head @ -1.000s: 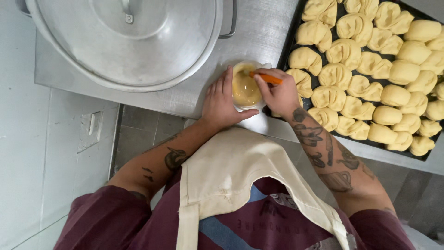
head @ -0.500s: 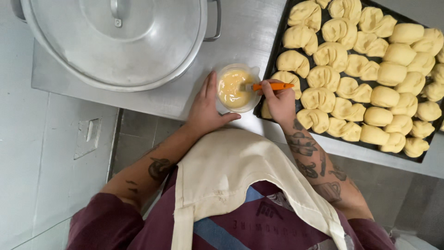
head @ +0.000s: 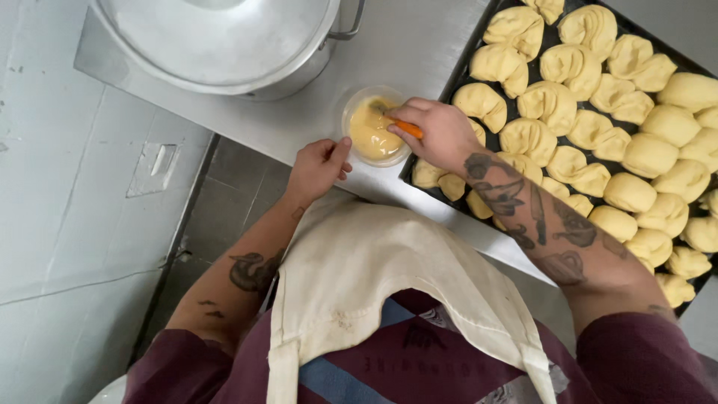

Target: The person arranges pieces of dough on baking trays and then applies a liquid glaze to each piece using a brush.

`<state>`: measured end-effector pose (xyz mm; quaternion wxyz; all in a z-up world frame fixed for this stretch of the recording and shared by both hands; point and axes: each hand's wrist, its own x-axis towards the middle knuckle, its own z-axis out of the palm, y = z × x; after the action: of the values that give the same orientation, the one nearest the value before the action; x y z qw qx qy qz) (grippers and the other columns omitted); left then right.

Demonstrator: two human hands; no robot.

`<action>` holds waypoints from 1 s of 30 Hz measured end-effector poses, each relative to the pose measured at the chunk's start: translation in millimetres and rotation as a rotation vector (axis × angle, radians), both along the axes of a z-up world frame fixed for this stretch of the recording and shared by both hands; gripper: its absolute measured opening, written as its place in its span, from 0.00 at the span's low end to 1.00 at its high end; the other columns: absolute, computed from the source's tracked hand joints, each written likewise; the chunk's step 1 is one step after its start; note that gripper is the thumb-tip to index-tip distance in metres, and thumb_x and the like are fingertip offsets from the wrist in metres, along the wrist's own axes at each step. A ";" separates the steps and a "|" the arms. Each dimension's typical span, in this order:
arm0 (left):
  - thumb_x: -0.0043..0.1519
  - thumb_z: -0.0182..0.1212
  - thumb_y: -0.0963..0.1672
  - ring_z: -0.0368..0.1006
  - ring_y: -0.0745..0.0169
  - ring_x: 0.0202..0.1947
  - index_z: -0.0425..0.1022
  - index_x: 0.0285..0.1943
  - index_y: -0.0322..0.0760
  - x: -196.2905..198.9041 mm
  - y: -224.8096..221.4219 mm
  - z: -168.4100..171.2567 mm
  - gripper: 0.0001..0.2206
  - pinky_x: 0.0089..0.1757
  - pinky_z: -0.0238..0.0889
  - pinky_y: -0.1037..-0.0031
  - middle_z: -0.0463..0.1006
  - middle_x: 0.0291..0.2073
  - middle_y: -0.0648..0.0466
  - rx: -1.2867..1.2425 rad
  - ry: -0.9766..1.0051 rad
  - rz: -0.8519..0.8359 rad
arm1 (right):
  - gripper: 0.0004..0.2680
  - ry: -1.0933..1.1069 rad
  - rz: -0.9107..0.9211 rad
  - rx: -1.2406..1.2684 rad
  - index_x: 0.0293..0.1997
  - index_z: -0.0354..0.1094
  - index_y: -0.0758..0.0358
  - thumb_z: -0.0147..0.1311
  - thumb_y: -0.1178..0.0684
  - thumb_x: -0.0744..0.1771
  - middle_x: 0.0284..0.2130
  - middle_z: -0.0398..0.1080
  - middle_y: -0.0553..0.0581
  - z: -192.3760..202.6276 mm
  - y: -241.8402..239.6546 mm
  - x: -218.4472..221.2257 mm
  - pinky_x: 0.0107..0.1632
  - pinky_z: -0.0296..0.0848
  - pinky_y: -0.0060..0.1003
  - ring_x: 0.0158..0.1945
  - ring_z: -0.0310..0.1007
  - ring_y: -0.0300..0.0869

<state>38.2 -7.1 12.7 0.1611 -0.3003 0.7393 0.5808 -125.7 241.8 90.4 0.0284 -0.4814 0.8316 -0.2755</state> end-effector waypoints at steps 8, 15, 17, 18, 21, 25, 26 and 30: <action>0.76 0.62 0.55 0.90 0.63 0.26 0.86 0.38 0.42 -3.1 33.0 0.7 0.20 0.37 0.84 0.73 0.89 0.26 0.51 0.135 0.051 0.228 | 0.10 -0.017 -0.005 0.345 0.59 0.83 0.53 0.58 0.43 0.78 0.45 0.83 0.56 -57.3 13.2 -17.2 0.47 0.85 0.56 0.46 0.87 0.61; 0.78 0.59 0.52 0.92 0.55 0.33 0.77 0.36 0.35 -5.7 45.8 16.4 0.21 0.38 0.84 0.76 0.91 0.34 0.41 0.319 0.135 0.405 | 0.20 -0.237 -0.177 0.384 0.32 0.77 0.66 0.59 0.40 0.76 0.24 0.75 0.66 -77.7 6.5 -26.8 0.37 0.81 0.54 0.35 0.84 0.67; 0.79 0.59 0.52 0.92 0.55 0.33 0.76 0.35 0.35 -7.7 45.6 7.8 0.21 0.38 0.84 0.75 0.91 0.34 0.40 0.319 0.147 0.404 | 0.21 -0.330 -0.228 0.336 0.29 0.75 0.67 0.59 0.41 0.76 0.21 0.75 0.65 -85.5 5.7 -25.4 0.36 0.80 0.51 0.33 0.84 0.65; 0.79 0.60 0.52 0.92 0.54 0.34 0.76 0.34 0.35 -9.1 45.6 3.0 0.22 0.38 0.85 0.75 0.91 0.34 0.40 0.322 0.153 0.399 | 0.22 -0.428 -0.282 0.291 0.26 0.74 0.68 0.60 0.41 0.76 0.19 0.74 0.64 -90.2 6.1 -24.2 0.35 0.78 0.49 0.31 0.83 0.62; 0.79 0.60 0.52 0.92 0.52 0.34 0.76 0.34 0.35 -8.4 42.9 13.8 0.22 0.39 0.85 0.73 0.92 0.35 0.38 0.313 0.125 0.374 | 0.20 -0.542 -0.368 0.326 0.31 0.81 0.65 0.61 0.37 0.74 0.24 0.79 0.68 -74.9 -3.7 -10.4 0.40 0.80 0.59 0.42 0.86 0.67; 0.79 0.61 0.53 0.92 0.52 0.33 0.77 0.36 0.33 -6.2 34.1 18.0 0.23 0.39 0.85 0.72 0.91 0.35 0.37 0.307 0.112 0.278 | 0.15 -0.661 -0.425 0.150 0.33 0.87 0.52 0.63 0.37 0.73 0.26 0.83 0.60 -29.2 -29.3 15.7 0.48 0.82 0.55 0.40 0.87 0.64; 0.79 0.61 0.52 0.92 0.51 0.33 0.80 0.38 0.33 -4.9 31.8 15.8 0.21 0.40 0.86 0.70 0.91 0.35 0.37 0.299 0.108 0.239 | 0.15 -0.723 -0.504 0.035 0.34 0.87 0.51 0.61 0.38 0.74 0.22 0.79 0.54 -23.5 -31.2 14.3 0.42 0.80 0.47 0.33 0.82 0.51; 0.80 0.62 0.55 0.93 0.52 0.36 0.85 0.43 0.33 0.5 20.2 8.5 0.23 0.43 0.86 0.69 0.92 0.36 0.40 0.288 0.133 0.147 | 0.14 -0.910 -0.672 -0.337 0.40 0.82 0.64 0.54 0.49 0.77 0.21 0.76 0.54 -13.1 -15.3 11.4 0.28 0.69 0.31 0.19 0.68 0.35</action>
<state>38.7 13.1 21.2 0.1104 -0.2883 0.6337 0.7093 -114.3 226.5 77.2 0.2165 -0.0228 0.7876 -0.5765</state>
